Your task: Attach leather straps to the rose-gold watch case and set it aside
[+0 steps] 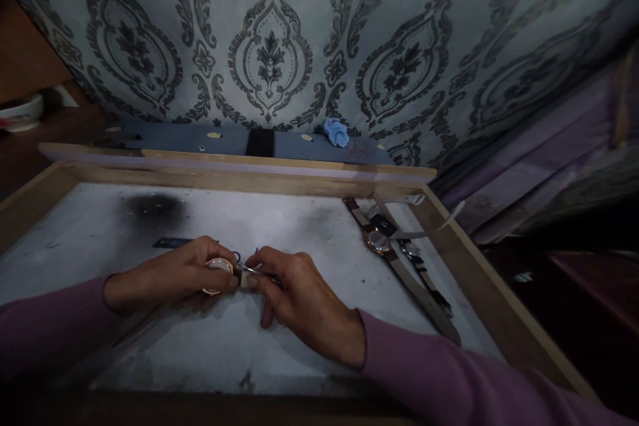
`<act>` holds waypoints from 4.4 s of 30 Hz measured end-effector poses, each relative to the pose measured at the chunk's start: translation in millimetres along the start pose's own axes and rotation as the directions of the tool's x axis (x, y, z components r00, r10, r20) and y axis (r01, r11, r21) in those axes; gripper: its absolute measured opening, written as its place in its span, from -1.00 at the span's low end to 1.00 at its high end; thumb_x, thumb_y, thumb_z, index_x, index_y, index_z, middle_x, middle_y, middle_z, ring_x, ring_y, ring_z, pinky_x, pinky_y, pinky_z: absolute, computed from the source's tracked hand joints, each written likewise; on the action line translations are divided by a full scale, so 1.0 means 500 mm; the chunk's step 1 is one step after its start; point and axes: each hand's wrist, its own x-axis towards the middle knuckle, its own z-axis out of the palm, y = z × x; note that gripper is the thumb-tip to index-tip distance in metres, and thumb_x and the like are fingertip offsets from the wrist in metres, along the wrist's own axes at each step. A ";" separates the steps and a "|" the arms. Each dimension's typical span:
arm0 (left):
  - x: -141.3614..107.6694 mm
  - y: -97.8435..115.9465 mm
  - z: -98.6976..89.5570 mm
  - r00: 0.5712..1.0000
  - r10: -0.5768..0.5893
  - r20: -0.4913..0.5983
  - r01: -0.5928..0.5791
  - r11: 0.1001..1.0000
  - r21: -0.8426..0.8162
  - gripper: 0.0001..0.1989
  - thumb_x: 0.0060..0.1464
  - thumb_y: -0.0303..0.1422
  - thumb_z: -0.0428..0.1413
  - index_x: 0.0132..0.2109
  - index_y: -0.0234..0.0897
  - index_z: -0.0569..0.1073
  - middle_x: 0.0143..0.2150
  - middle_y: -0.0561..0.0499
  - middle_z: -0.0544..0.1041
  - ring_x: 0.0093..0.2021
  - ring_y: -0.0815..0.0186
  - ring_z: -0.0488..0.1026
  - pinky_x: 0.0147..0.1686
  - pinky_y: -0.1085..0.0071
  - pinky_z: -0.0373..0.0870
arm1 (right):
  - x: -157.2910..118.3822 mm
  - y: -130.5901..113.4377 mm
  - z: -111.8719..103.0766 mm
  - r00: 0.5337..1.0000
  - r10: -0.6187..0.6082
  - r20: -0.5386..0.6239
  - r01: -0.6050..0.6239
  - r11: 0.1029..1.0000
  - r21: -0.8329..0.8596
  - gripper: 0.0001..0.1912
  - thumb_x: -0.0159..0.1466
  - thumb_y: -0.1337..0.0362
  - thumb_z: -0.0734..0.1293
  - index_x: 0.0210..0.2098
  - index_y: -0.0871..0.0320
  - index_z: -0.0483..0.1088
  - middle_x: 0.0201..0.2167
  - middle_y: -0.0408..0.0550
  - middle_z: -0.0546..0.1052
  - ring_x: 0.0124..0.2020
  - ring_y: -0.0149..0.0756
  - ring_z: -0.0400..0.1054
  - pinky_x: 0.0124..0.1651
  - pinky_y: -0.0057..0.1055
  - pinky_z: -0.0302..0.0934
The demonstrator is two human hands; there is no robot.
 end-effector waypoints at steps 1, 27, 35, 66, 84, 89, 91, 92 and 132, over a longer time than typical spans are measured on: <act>0.000 0.000 0.000 1.000 0.002 0.001 -0.002 1.000 -0.001 -0.73 -0.04 -0.24 0.14 -0.55 -0.26 0.29 -0.70 0.16 0.31 -0.73 0.50 0.10 -0.72 0.53 -0.03 | 0.000 0.000 0.000 1.000 -0.007 -0.005 0.007 1.000 -0.002 -0.88 0.30 0.35 0.20 -0.21 0.20 0.35 -0.56 -0.20 0.47 -0.70 -0.51 0.36 -0.67 -0.62 0.13; 0.002 0.004 -0.002 1.000 -0.003 -0.009 0.003 0.999 -0.041 -0.81 -0.06 -0.34 0.09 -0.55 -0.30 0.33 -0.69 0.14 0.36 -0.73 0.53 0.15 -0.73 0.58 0.00 | -0.003 -0.003 0.001 0.997 -0.003 -0.080 0.000 1.000 -0.029 -0.83 0.31 0.28 0.21 -0.13 0.18 0.34 -0.62 -0.22 0.45 -0.69 -0.47 0.35 -0.64 -0.58 0.14; 0.000 0.004 -0.001 1.000 0.004 0.000 -0.004 0.999 -0.049 -0.85 -0.08 -0.37 0.08 -0.55 -0.29 0.33 -0.71 0.17 0.33 -0.74 0.52 0.12 -0.74 0.57 -0.01 | -0.004 0.001 0.004 0.998 -0.029 -0.064 0.029 1.000 -0.002 -0.77 0.33 0.26 0.21 -0.05 0.17 0.33 -0.58 -0.21 0.45 -0.68 -0.47 0.35 -0.61 -0.57 0.17; 0.003 -0.001 0.000 0.999 0.037 0.029 -0.037 0.999 0.017 -0.84 -0.04 -0.31 0.08 -0.49 -0.29 0.34 -0.67 0.14 0.35 -0.71 0.52 0.14 -0.71 0.57 0.02 | 0.008 -0.005 -0.003 0.985 -0.164 -0.045 0.154 0.972 -0.177 -0.85 0.30 0.31 0.28 -0.35 0.20 0.47 -0.44 -0.11 0.51 -0.40 -0.39 0.34 -0.34 -0.47 0.20; 0.005 -0.006 -0.001 0.996 0.067 0.050 -0.069 0.997 0.041 -0.78 0.00 -0.31 0.07 -0.54 -0.30 0.33 -0.66 0.12 0.36 -0.69 0.50 0.16 -0.68 0.55 0.06 | 0.009 -0.004 0.005 0.977 -0.160 -0.142 0.159 0.987 -0.020 -0.85 0.24 0.36 0.32 -0.37 0.17 0.55 -0.48 -0.11 0.50 -0.44 -0.40 0.34 -0.35 -0.46 0.22; 0.006 -0.011 -0.001 0.996 0.076 0.043 -0.076 0.997 0.009 -0.79 0.02 -0.32 0.06 -0.51 -0.30 0.33 -0.64 0.11 0.39 -0.69 0.51 0.16 -0.69 0.56 0.04 | 0.010 -0.002 0.005 0.985 -0.110 -0.135 0.118 0.992 0.051 -0.86 0.23 0.35 0.33 -0.36 0.16 0.55 -0.45 -0.12 0.52 -0.40 -0.39 0.36 -0.31 -0.45 0.23; 0.006 -0.011 -0.001 0.997 0.067 0.043 -0.065 0.998 -0.025 -0.81 0.00 -0.31 0.08 -0.50 -0.30 0.33 -0.64 0.13 0.38 -0.70 0.52 0.13 -0.70 0.56 0.01 | 0.011 -0.002 0.003 0.986 -0.091 -0.139 0.102 0.992 0.070 -0.87 0.23 0.33 0.33 -0.36 0.16 0.55 -0.45 -0.12 0.52 -0.40 -0.39 0.35 -0.31 -0.45 0.24; 0.005 -0.010 -0.002 0.997 0.060 0.041 -0.058 0.998 -0.033 -0.81 0.00 -0.31 0.09 -0.50 -0.29 0.33 -0.64 0.13 0.38 -0.71 0.53 0.12 -0.70 0.56 0.00 | 0.012 -0.002 0.002 0.988 -0.078 -0.134 0.089 0.993 0.081 -0.87 0.23 0.31 0.34 -0.36 0.17 0.55 -0.45 -0.12 0.52 -0.40 -0.39 0.35 -0.30 -0.44 0.24; 0.003 -0.009 0.011 0.999 0.005 -0.053 -0.006 1.000 -0.009 -0.96 -0.17 -0.44 0.08 -0.46 -0.28 0.34 -0.66 0.19 0.34 -0.70 0.50 0.19 -0.71 0.57 0.10 | 0.023 -0.005 -0.005 0.977 0.210 -0.040 -0.176 0.895 0.410 -0.83 0.09 0.19 0.45 -0.45 0.19 0.53 -0.62 -0.26 0.35 -0.59 -0.53 0.05 -0.51 -0.52 0.00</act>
